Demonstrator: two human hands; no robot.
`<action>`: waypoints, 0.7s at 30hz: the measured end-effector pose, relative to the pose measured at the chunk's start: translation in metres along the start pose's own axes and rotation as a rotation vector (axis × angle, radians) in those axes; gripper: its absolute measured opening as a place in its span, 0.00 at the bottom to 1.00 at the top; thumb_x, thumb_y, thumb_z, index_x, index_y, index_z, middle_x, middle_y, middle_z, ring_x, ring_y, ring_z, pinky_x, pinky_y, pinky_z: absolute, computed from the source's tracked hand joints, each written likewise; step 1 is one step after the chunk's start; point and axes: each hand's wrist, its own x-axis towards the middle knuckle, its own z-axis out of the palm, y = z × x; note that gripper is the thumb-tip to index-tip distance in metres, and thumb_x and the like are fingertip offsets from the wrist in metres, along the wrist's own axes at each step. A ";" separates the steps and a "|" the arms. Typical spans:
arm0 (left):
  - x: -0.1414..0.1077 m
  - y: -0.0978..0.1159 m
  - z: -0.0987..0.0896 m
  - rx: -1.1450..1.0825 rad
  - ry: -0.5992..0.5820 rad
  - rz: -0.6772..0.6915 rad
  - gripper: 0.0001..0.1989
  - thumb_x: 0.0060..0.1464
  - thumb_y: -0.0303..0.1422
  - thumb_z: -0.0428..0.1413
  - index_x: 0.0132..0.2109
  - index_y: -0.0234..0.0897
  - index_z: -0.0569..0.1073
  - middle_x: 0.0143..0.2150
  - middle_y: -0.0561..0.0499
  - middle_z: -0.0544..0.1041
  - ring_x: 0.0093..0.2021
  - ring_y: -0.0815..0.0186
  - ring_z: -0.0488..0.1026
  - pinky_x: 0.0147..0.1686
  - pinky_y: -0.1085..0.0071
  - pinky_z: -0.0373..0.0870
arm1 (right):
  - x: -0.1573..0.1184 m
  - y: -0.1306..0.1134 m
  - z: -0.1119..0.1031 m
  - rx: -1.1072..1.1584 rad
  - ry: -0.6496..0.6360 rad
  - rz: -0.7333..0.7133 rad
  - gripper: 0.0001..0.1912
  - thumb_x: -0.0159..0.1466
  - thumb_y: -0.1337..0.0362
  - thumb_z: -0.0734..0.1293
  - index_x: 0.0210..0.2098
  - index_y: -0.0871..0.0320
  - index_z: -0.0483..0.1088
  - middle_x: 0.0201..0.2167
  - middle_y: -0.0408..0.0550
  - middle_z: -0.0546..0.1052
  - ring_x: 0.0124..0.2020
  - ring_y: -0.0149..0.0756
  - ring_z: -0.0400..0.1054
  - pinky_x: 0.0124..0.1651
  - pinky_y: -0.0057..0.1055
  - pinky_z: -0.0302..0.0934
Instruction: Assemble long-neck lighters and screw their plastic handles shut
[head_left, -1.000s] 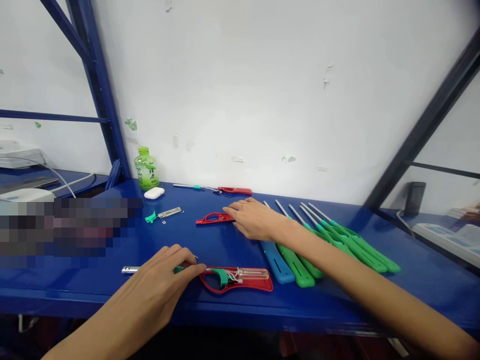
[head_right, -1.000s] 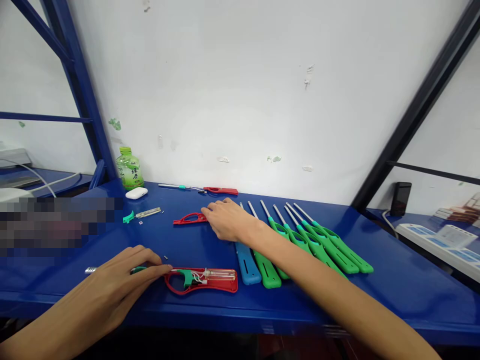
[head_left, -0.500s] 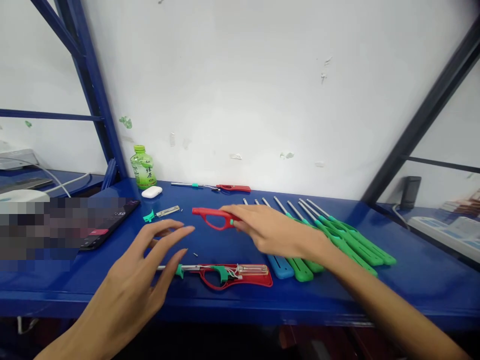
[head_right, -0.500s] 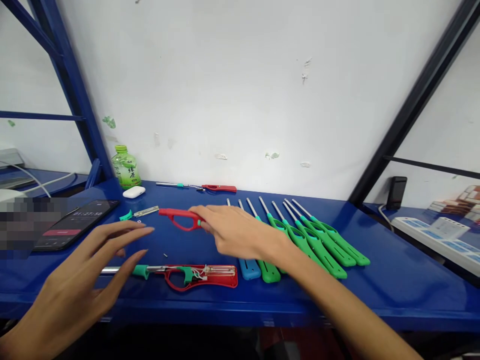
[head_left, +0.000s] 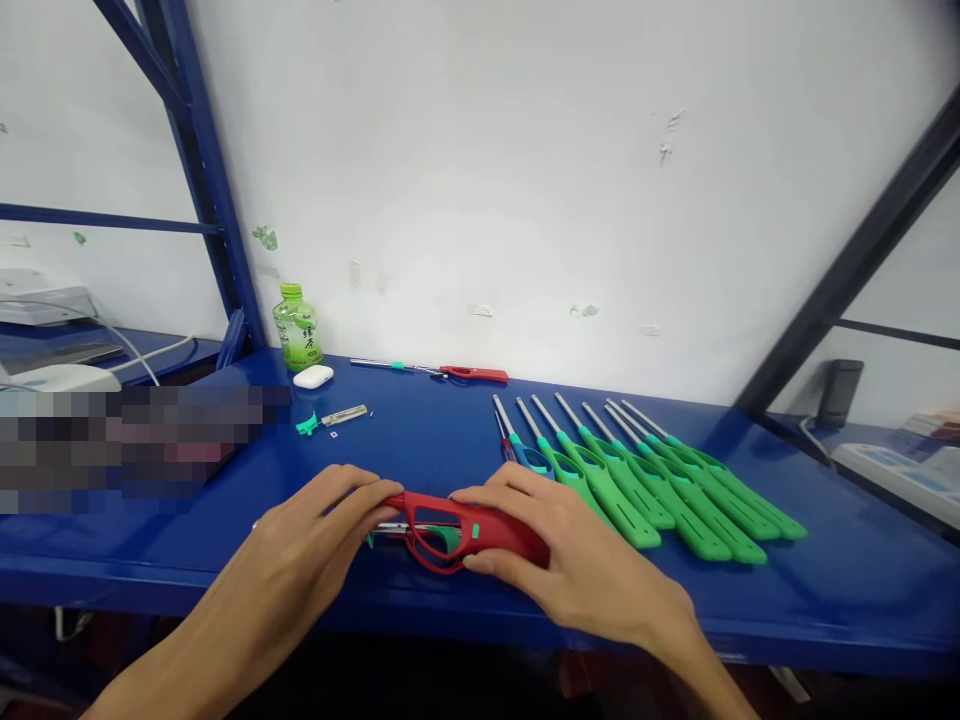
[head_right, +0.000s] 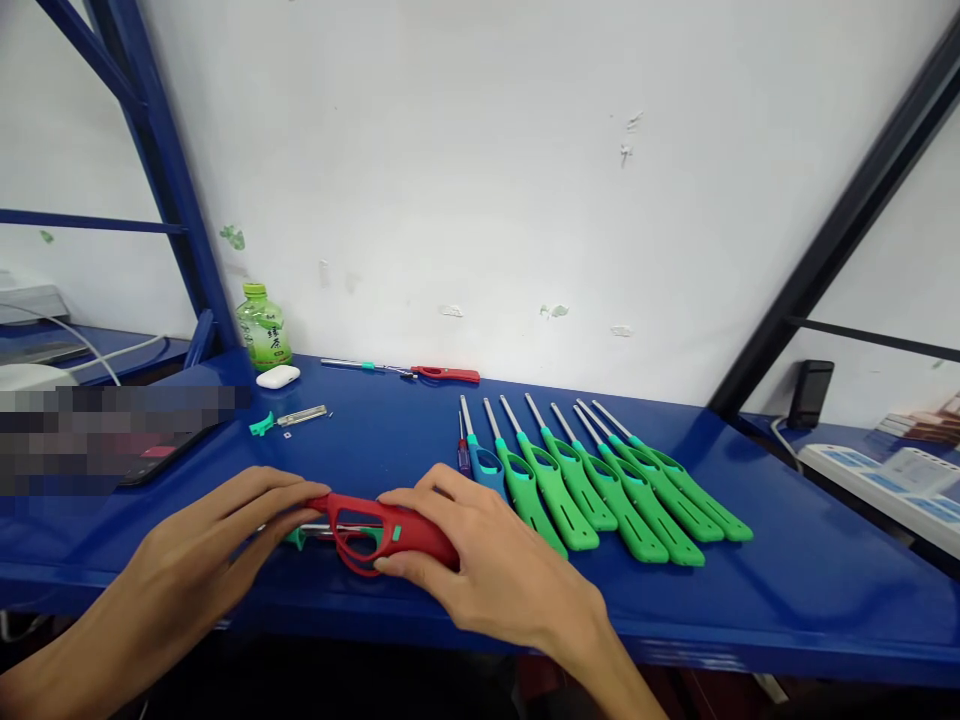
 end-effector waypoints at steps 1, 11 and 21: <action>0.000 0.000 0.001 -0.004 0.000 -0.013 0.11 0.74 0.31 0.49 0.53 0.40 0.75 0.46 0.49 0.80 0.41 0.65 0.80 0.41 0.72 0.76 | -0.002 0.002 0.002 -0.005 0.012 -0.001 0.21 0.72 0.54 0.68 0.63 0.46 0.70 0.54 0.46 0.75 0.49 0.37 0.75 0.54 0.35 0.70; -0.001 0.002 0.007 -0.132 -0.098 -0.131 0.10 0.72 0.32 0.51 0.49 0.41 0.77 0.43 0.50 0.78 0.40 0.65 0.77 0.41 0.70 0.73 | -0.021 0.013 0.019 -0.180 0.122 -0.089 0.19 0.75 0.60 0.65 0.64 0.51 0.69 0.57 0.50 0.76 0.53 0.41 0.74 0.55 0.38 0.71; -0.003 0.002 0.010 -0.130 -0.255 -0.218 0.13 0.71 0.35 0.50 0.48 0.44 0.81 0.45 0.49 0.79 0.44 0.60 0.76 0.45 0.63 0.73 | -0.019 0.012 0.024 -0.257 0.143 -0.124 0.15 0.75 0.62 0.64 0.58 0.56 0.75 0.53 0.50 0.81 0.50 0.42 0.75 0.55 0.43 0.71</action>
